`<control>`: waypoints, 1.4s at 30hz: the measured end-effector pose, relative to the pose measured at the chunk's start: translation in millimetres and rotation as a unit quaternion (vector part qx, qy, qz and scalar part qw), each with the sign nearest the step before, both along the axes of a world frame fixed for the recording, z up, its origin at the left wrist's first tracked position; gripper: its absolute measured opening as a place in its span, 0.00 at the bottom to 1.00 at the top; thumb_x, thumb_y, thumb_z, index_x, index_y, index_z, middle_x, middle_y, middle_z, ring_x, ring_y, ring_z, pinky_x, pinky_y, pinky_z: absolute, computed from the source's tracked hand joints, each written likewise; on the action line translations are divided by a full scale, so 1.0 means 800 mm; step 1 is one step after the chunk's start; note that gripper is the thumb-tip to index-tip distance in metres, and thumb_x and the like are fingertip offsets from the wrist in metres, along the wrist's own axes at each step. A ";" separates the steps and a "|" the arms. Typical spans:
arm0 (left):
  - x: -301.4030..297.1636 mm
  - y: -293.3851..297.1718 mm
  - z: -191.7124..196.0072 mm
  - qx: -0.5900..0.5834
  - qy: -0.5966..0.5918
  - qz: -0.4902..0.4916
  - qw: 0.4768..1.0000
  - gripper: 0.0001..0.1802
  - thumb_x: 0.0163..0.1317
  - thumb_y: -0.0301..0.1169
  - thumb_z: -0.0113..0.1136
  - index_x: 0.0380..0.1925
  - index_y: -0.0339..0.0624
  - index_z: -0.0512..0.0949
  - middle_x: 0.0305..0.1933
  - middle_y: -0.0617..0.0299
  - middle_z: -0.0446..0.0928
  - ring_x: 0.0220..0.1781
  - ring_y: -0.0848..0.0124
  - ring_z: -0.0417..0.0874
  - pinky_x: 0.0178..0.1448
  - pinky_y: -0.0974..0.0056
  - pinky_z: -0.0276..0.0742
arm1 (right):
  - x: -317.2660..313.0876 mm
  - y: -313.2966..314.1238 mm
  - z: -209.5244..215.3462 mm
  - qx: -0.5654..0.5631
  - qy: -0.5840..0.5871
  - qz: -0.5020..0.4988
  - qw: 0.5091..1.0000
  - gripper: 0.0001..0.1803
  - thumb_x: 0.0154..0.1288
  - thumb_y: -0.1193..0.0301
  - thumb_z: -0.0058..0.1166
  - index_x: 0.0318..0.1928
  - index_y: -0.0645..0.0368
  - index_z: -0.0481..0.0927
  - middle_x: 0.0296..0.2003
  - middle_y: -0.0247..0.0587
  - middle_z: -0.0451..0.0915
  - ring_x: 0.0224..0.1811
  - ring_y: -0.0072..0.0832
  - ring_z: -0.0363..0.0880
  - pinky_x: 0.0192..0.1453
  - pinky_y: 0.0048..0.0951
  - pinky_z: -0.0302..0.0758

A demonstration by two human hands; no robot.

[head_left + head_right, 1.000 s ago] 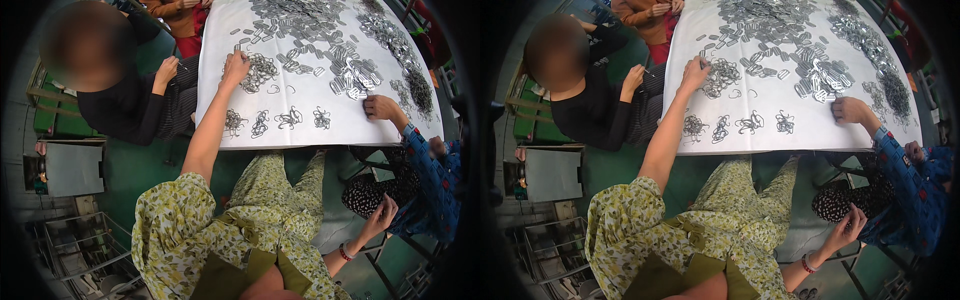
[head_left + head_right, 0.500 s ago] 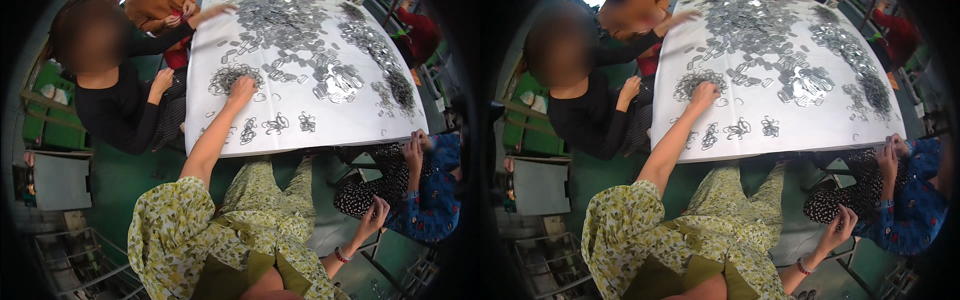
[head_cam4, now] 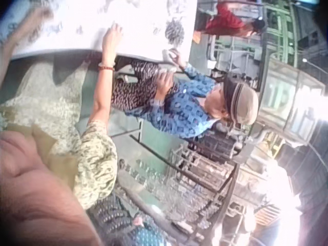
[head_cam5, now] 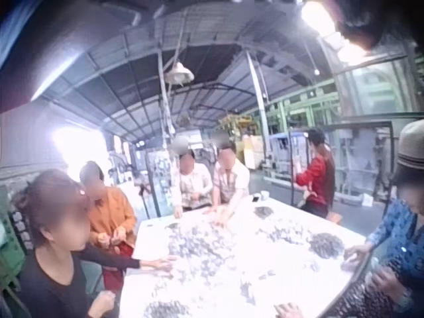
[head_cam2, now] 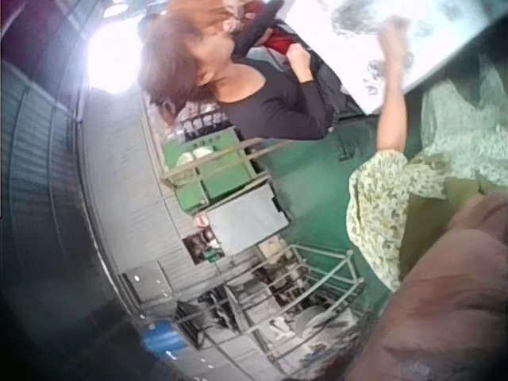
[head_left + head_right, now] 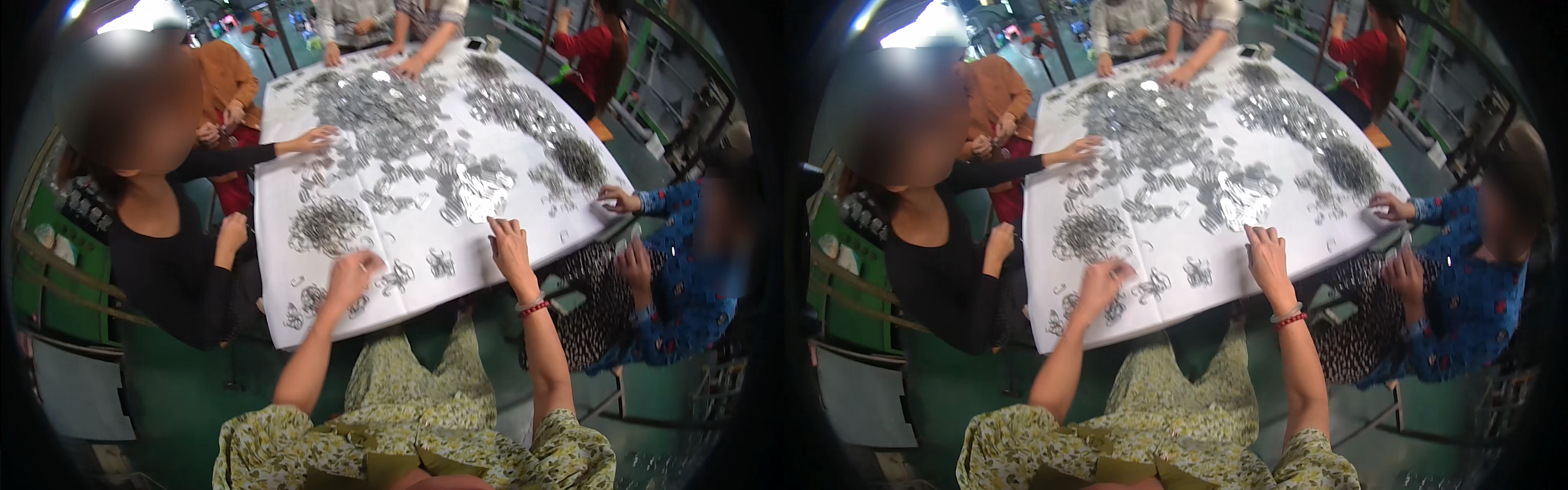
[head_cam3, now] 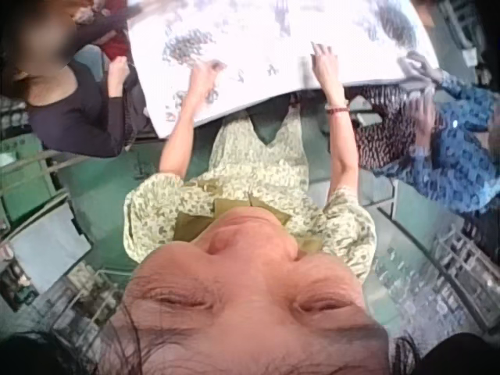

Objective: The person repeatedly picks up small metal keychain components and wire loops from a table, connects them by hand, and places the assembled units onto a hanging rack. Other workers are also assembling similar items at the same table.

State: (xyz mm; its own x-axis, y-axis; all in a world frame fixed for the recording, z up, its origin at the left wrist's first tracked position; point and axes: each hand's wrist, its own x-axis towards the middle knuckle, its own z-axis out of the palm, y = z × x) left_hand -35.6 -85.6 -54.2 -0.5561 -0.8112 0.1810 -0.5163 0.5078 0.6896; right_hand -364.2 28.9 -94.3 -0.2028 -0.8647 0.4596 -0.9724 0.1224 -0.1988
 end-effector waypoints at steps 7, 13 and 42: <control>-0.003 0.078 0.039 0.119 0.077 -0.022 0.990 0.08 0.56 0.30 0.67 0.33 0.37 0.83 0.31 0.58 0.84 0.32 0.70 0.84 0.37 0.67 0.77 | -0.037 -0.071 -0.058 0.066 0.103 0.001 0.992 0.15 0.57 0.75 0.50 0.45 0.58 0.81 0.42 0.38 0.79 0.49 0.37 0.73 0.50 0.42 0.67; -0.031 0.062 0.055 0.210 0.200 -0.030 0.957 0.07 0.58 0.26 0.67 0.33 0.33 0.82 0.28 0.65 0.82 0.31 0.82 0.77 0.36 0.74 0.73 | 0.006 -0.049 -0.061 -0.024 0.035 -0.031 0.999 0.08 0.60 0.75 0.50 0.38 0.61 0.80 0.36 0.41 0.77 0.43 0.36 0.73 0.47 0.39 0.68; -0.077 0.113 0.041 0.315 0.311 -0.123 0.888 0.03 0.65 0.20 0.57 0.37 0.33 0.76 0.41 0.55 0.82 0.46 0.72 0.81 0.54 0.66 0.78 | 0.062 0.026 0.054 -0.174 -0.410 -0.058 0.893 0.12 0.68 0.75 0.50 0.49 0.61 0.82 0.29 0.46 0.80 0.31 0.33 0.79 0.37 0.32 0.75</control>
State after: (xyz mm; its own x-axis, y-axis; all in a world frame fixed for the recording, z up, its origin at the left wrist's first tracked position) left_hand -96.9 4.8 -21.4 -0.6825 -0.7277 0.0683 0.1374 -0.0359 0.9899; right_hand -314.6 49.5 -51.5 -0.6735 -0.6499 0.3522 -0.4672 0.0051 -0.8842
